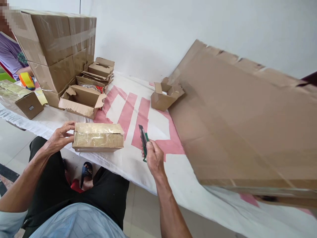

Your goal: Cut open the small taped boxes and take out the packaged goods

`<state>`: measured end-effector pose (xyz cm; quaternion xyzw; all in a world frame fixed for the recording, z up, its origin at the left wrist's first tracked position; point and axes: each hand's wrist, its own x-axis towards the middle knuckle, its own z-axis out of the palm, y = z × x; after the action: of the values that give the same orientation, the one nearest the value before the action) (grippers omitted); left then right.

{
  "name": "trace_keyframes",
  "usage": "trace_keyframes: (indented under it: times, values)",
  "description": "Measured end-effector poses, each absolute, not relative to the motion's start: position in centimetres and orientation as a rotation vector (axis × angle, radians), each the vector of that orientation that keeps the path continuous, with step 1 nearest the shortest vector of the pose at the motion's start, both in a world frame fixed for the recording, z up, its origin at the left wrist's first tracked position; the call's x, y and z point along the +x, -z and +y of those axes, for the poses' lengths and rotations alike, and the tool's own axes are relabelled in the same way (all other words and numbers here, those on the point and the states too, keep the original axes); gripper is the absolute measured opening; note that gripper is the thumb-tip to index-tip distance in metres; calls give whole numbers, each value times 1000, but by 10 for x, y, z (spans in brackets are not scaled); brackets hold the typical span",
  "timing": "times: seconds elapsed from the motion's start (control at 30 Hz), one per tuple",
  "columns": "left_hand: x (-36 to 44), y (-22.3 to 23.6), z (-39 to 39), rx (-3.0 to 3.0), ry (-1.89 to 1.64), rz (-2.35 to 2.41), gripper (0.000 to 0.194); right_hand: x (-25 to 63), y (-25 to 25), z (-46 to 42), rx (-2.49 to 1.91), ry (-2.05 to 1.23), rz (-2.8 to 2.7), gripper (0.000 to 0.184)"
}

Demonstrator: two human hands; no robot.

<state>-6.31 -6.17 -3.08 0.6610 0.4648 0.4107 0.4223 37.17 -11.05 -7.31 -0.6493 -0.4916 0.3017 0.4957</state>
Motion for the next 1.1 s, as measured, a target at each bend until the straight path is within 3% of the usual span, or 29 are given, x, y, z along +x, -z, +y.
trace_keyframes:
  times: [0.23, 0.37, 0.83, 1.1]
  values:
    - [-64, 25, -67, 1715, -949, 1168, 42, 313, -24, -96, -1303, -706, -1868, 33]
    - [-67, 28, -67, 1787, -910, 1172, 46, 280, -52, -83, -1140, -668, -2162, 36]
    - [-66, 36, -62, 1898, -848, 1106, 58, 236, -73, -48, -1083, -278, -2691, 34]
    - [-64, 35, -63, 1900, -850, 1094, 55, 218, -83, -38, -1170, -84, -2887, 28]
